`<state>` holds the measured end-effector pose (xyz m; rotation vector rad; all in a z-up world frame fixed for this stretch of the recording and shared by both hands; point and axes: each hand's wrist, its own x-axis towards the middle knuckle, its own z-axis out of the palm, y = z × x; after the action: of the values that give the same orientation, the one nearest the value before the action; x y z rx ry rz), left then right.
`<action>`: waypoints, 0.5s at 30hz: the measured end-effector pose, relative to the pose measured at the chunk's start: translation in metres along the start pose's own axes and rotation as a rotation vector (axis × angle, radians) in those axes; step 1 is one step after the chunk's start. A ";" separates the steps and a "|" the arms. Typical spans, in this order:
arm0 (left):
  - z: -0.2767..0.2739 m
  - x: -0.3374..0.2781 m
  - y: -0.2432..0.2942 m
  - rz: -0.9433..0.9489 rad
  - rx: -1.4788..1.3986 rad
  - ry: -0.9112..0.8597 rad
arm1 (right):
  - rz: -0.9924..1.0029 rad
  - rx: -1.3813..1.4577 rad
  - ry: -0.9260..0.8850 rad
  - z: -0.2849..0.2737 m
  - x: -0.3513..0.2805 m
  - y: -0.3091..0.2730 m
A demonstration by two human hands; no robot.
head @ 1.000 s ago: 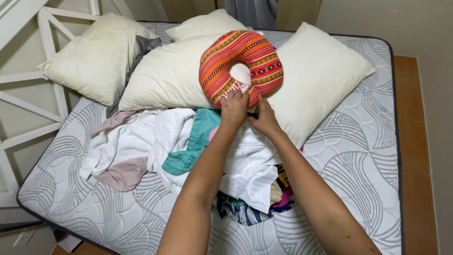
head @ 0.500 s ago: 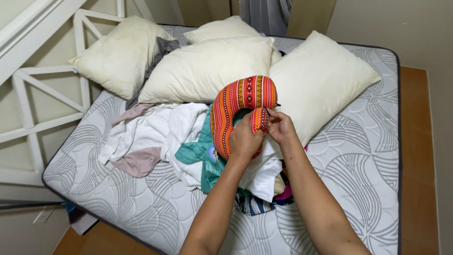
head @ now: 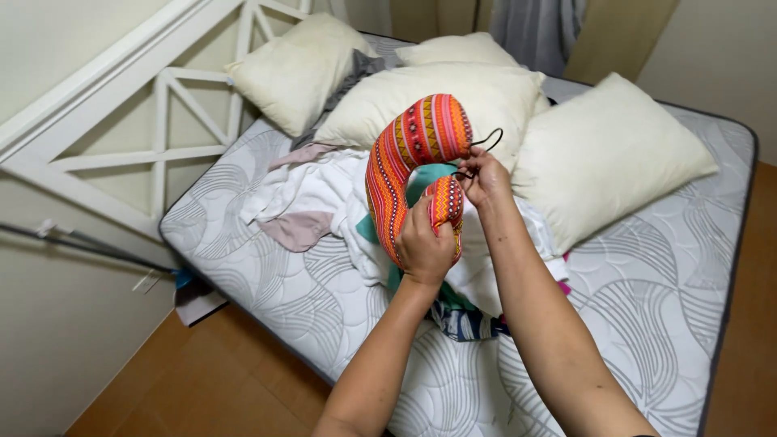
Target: The person hangs a black garment and a white garment on wooden hangers, placing them on a wooden clothing rack. They then gather several empty wooden hangers from the bed and hang them on the rack. Finally, they hang a patterned neck pillow on the rack.
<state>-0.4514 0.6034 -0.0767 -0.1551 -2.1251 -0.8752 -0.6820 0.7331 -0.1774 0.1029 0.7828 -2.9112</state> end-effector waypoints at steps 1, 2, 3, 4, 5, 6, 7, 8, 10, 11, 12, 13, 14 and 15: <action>-0.009 0.001 -0.004 -0.005 0.013 0.021 | 0.014 -0.006 -0.020 0.025 -0.011 -0.001; -0.019 0.002 -0.007 -0.018 0.002 0.069 | -0.001 -0.025 -0.079 0.049 -0.022 -0.001; -0.030 0.002 -0.012 -0.031 -0.008 0.118 | -0.017 -0.042 -0.139 0.074 -0.034 -0.001; -0.039 0.002 -0.017 -0.038 0.007 0.138 | 0.001 -0.048 -0.157 0.097 -0.048 0.006; -0.049 0.002 -0.022 -0.071 0.025 0.155 | 0.027 -0.084 -0.221 0.119 -0.061 0.014; -0.059 0.002 -0.027 -0.108 0.047 0.174 | 0.059 -0.120 -0.286 0.142 -0.075 0.021; -0.067 0.001 -0.034 -0.120 0.064 0.195 | 0.082 -0.126 -0.304 0.169 -0.096 0.027; -0.077 -0.004 -0.042 -0.164 0.080 0.235 | 0.128 -0.207 -0.381 0.195 -0.121 0.036; -0.099 -0.014 -0.054 -0.224 0.121 0.302 | 0.205 -0.290 -0.484 0.233 -0.151 0.060; -0.111 -0.019 -0.059 -0.294 0.078 0.332 | 0.215 -0.315 -0.596 0.247 -0.156 0.075; -0.123 -0.026 -0.065 -0.361 0.033 0.363 | 0.223 -0.335 -0.709 0.259 -0.163 0.092; -0.138 -0.031 -0.064 -0.375 0.058 0.390 | 0.254 -0.333 -0.734 0.276 -0.171 0.106; -0.152 -0.035 -0.063 -0.447 0.035 0.380 | 0.259 -0.412 -0.761 0.293 -0.179 0.120; -0.167 -0.039 -0.062 -0.518 0.009 0.371 | 0.261 -0.490 -0.791 0.311 -0.187 0.134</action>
<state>-0.3425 0.4580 -0.0668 0.5468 -1.8360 -1.0881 -0.4884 0.4810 0.0430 -0.8519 1.1465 -2.1339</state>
